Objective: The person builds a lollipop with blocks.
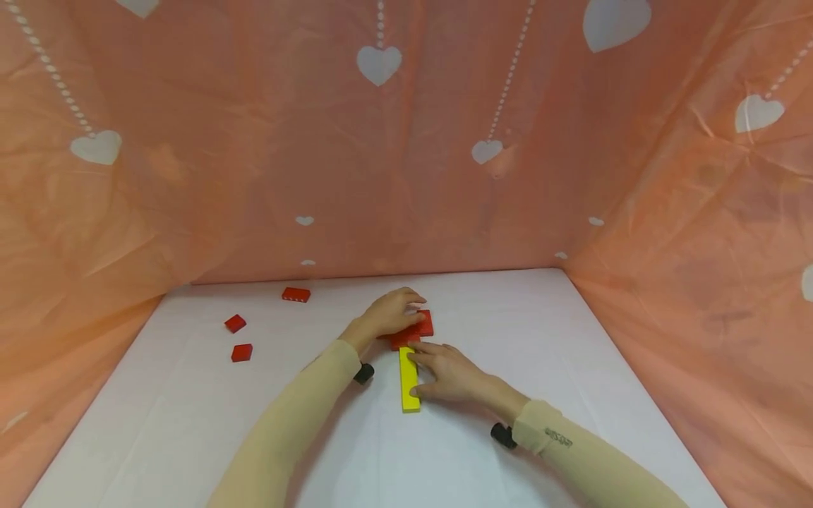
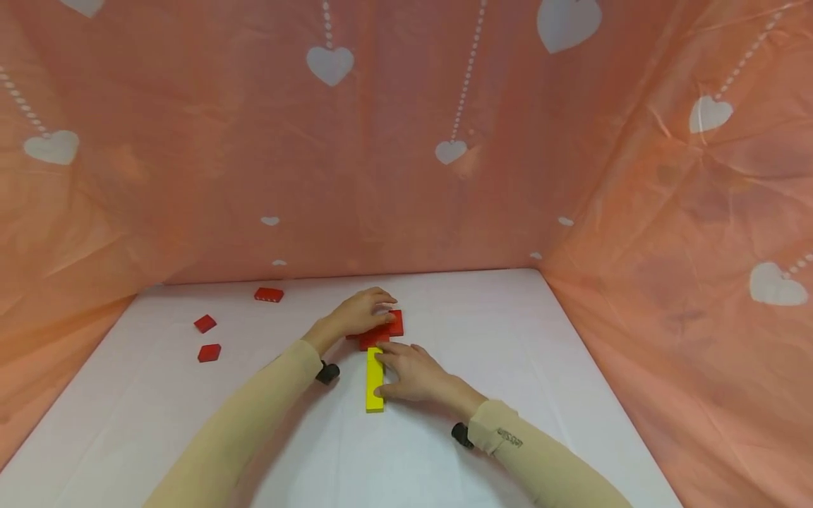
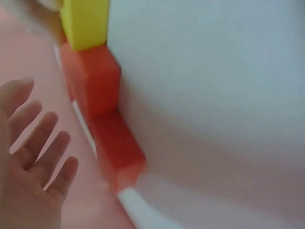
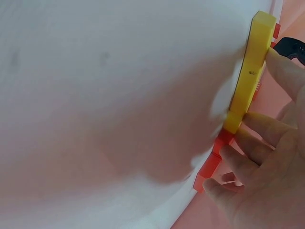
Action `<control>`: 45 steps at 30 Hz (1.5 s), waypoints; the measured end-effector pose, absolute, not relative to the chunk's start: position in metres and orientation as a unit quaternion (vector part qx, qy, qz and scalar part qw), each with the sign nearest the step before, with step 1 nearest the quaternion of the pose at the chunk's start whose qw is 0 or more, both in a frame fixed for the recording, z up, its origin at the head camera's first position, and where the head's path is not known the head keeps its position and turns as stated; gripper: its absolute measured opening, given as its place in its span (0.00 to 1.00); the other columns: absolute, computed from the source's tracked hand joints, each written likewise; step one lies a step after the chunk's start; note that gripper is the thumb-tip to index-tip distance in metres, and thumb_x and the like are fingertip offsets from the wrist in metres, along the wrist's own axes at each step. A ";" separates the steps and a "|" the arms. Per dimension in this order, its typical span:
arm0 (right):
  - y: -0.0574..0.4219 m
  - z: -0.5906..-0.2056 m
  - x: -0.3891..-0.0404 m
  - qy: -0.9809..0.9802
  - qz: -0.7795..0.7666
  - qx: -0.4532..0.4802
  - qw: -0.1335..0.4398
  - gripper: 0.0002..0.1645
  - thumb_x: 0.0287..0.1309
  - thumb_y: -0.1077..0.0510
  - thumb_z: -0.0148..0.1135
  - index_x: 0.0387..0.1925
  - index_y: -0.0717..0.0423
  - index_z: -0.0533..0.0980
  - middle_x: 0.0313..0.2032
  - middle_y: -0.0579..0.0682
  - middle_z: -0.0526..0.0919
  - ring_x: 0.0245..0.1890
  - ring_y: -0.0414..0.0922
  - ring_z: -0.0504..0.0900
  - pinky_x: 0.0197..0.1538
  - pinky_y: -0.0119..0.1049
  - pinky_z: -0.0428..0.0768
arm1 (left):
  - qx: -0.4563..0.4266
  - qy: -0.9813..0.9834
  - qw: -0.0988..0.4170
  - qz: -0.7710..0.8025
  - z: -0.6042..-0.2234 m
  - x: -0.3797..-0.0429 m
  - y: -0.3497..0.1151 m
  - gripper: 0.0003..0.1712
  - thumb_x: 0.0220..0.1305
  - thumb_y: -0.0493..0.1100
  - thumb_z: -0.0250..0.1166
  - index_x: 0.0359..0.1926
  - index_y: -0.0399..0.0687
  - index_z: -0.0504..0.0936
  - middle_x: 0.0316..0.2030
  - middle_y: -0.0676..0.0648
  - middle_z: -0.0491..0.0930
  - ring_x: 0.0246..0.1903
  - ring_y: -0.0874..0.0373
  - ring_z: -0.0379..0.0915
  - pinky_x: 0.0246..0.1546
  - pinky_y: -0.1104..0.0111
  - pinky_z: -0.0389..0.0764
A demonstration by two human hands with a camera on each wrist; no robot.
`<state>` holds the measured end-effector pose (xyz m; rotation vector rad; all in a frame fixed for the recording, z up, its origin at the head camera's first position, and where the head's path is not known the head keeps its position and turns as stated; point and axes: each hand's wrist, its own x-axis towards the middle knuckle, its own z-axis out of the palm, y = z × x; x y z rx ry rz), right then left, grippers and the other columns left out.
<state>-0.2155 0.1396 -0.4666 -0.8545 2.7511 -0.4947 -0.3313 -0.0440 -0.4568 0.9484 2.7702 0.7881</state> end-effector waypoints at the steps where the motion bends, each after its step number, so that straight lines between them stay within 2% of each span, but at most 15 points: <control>1: 0.140 -0.467 -0.215 0.936 -0.169 -0.288 0.110 0.43 0.63 0.40 0.71 0.73 0.55 0.72 0.76 0.52 0.67 0.75 0.55 0.65 0.76 0.59 0.62 | 0.307 0.912 0.047 0.267 -0.456 -0.330 -0.048 0.24 0.74 0.48 0.65 0.66 0.44 0.81 0.66 0.43 0.76 0.67 0.45 0.72 0.71 0.50 0.70; 7: 0.140 -0.467 -0.212 0.940 -0.168 -0.275 0.111 0.43 0.61 0.41 0.72 0.73 0.54 0.72 0.76 0.51 0.67 0.75 0.54 0.65 0.75 0.59 0.63 | 0.256 0.917 0.024 0.307 -0.450 -0.327 -0.077 0.24 0.75 0.47 0.65 0.67 0.46 0.80 0.69 0.43 0.73 0.69 0.44 0.69 0.70 0.48 0.70; 17: 0.142 -0.468 -0.209 0.940 -0.179 -0.269 0.109 0.42 0.61 0.43 0.73 0.72 0.54 0.73 0.76 0.52 0.67 0.75 0.55 0.65 0.75 0.60 0.63 | 0.223 0.912 -0.024 0.343 -0.444 -0.313 -0.159 0.24 0.74 0.43 0.66 0.68 0.44 0.79 0.66 0.41 0.75 0.62 0.40 0.74 0.63 0.43 0.76; 21: 0.144 -0.469 -0.208 0.940 -0.179 -0.270 0.105 0.42 0.62 0.43 0.73 0.73 0.54 0.72 0.76 0.52 0.66 0.75 0.56 0.65 0.75 0.60 0.63 | 0.204 0.915 -0.040 0.346 -0.445 -0.307 -0.197 0.24 0.73 0.41 0.66 0.67 0.40 0.79 0.68 0.38 0.73 0.61 0.38 0.74 0.62 0.40 0.75; 26: 0.144 -0.471 -0.206 0.939 -0.183 -0.269 0.108 0.42 0.63 0.41 0.72 0.73 0.53 0.72 0.77 0.51 0.65 0.76 0.57 0.64 0.75 0.60 0.64 | 0.167 0.931 -0.029 0.324 -0.447 -0.293 -0.245 0.24 0.75 0.42 0.64 0.67 0.39 0.78 0.67 0.35 0.73 0.62 0.36 0.74 0.62 0.36 0.72; 32: 0.142 -0.469 -0.204 0.936 -0.185 -0.279 0.104 0.42 0.63 0.42 0.72 0.73 0.54 0.72 0.77 0.52 0.65 0.76 0.58 0.64 0.75 0.60 0.64 | 0.148 0.947 -0.032 0.284 -0.449 -0.286 -0.293 0.23 0.73 0.40 0.65 0.65 0.35 0.79 0.64 0.31 0.75 0.57 0.33 0.77 0.57 0.36 0.76; 35: 0.141 -0.467 -0.206 0.936 -0.178 -0.287 0.098 0.42 0.63 0.42 0.72 0.73 0.55 0.72 0.77 0.53 0.65 0.75 0.57 0.64 0.75 0.60 0.64 | 0.153 0.952 -0.041 0.260 -0.449 -0.286 -0.311 0.22 0.72 0.38 0.65 0.63 0.32 0.80 0.61 0.28 0.76 0.55 0.32 0.77 0.57 0.37 0.77; 41: 0.138 -0.466 -0.212 0.934 -0.182 -0.292 0.098 0.42 0.64 0.43 0.71 0.73 0.56 0.71 0.77 0.54 0.65 0.76 0.58 0.64 0.75 0.60 0.63 | 0.150 0.962 -0.050 0.222 -0.452 -0.285 -0.339 0.21 0.69 0.36 0.67 0.59 0.28 0.81 0.59 0.26 0.76 0.59 0.29 0.72 0.63 0.36 0.71; 45: 0.135 -0.467 -0.214 0.933 -0.186 -0.290 0.103 0.42 0.63 0.43 0.72 0.73 0.56 0.71 0.77 0.53 0.65 0.75 0.58 0.64 0.75 0.60 0.63 | 0.147 0.964 -0.051 0.216 -0.456 -0.282 -0.350 0.21 0.67 0.34 0.67 0.57 0.24 0.80 0.56 0.24 0.76 0.55 0.28 0.74 0.61 0.36 0.73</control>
